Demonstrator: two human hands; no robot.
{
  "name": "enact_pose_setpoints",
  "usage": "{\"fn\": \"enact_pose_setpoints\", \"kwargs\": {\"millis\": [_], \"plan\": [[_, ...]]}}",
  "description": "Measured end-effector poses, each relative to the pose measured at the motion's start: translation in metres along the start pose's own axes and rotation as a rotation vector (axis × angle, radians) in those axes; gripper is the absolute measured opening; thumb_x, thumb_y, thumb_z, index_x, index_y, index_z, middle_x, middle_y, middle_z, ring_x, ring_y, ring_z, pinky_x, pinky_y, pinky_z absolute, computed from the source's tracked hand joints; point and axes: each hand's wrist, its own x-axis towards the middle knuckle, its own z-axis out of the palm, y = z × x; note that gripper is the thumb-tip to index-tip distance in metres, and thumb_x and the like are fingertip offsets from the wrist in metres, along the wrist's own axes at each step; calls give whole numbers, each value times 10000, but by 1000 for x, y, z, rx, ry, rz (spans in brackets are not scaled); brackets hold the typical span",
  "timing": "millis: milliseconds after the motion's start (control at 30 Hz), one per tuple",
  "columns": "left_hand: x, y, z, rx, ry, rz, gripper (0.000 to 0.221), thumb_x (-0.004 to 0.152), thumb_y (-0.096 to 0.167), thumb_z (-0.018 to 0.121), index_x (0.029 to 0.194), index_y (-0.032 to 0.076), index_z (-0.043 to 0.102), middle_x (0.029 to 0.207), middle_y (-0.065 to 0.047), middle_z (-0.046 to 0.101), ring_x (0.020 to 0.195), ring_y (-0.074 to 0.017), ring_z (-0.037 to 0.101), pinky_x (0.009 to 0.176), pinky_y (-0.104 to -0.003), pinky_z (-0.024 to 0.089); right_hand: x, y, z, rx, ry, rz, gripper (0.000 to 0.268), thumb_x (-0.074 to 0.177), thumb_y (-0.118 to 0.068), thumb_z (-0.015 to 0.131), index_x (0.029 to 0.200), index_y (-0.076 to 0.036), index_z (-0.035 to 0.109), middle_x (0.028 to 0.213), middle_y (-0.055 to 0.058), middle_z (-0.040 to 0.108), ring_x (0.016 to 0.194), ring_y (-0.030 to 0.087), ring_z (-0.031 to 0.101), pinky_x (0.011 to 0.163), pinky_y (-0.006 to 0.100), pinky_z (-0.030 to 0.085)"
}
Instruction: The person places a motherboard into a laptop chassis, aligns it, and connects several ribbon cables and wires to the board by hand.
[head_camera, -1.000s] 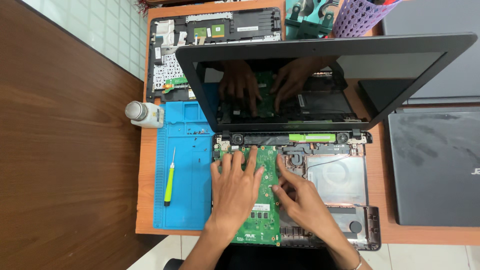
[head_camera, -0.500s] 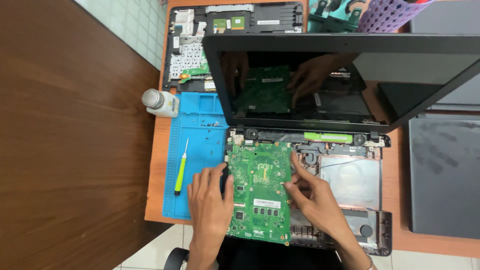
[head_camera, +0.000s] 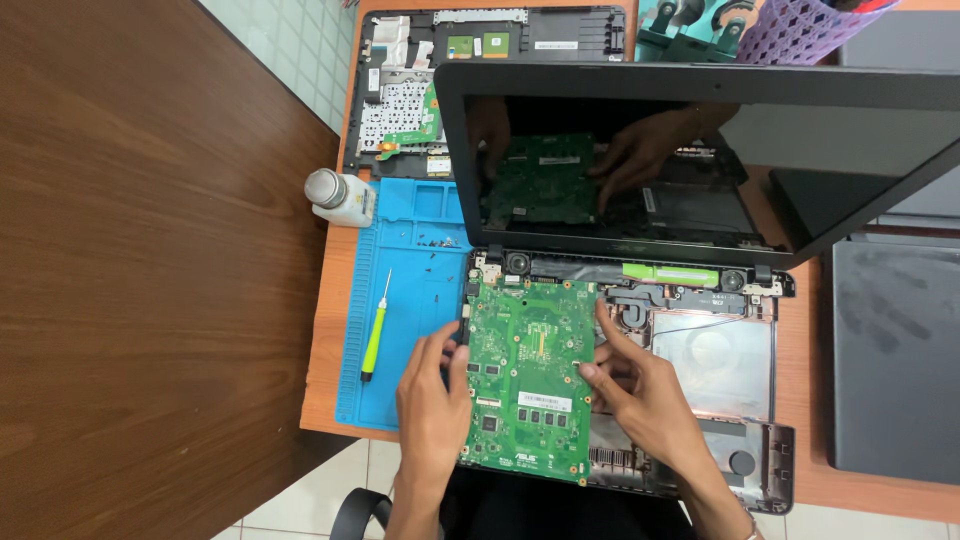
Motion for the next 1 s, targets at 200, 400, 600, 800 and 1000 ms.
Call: {"fn": "enact_pose_setpoints", "kwargs": {"millis": [200,400,600,800,1000], "plan": [[4,-4,0,-74,-6,-52,304,924,118,651,1214,30,672,959,-122,713,775,-243,690,697,-380,551,1,4,1,73,7,-17,800,884,-58,689,1593,-217,354,844,11,611,675,81,554,547,263,543],[7,-2,2,-27,5,-77,285,929,127,651,1197,33,673,946,-116,711,732,-242,680,677,-382,546,0,3,1,27,7,-21,812,874,-56,695,1588,-238,354,849,6,622,690,71,565,571,256,572],[5,-7,2,-30,22,42,269,963,119,633,1205,9,676,961,-126,698,772,-239,674,712,-380,543,-1,-1,4,-25,22,-34,812,871,-45,700,1582,-232,356,842,17,657,667,79,597,577,269,605],[2,-5,-16,-104,-140,-125,311,938,124,623,1227,33,692,966,-100,703,778,-248,681,732,-350,553,-2,-6,6,-104,51,-43,802,863,-41,708,1570,-217,373,822,34,672,625,96,622,556,286,604],[-4,-10,-32,-69,-201,-49,283,937,141,659,1187,19,707,929,-90,725,820,-219,686,736,-358,533,-3,-11,9,-192,60,-50,798,867,-62,712,1572,-188,359,809,32,667,600,109,626,543,295,593]]}}
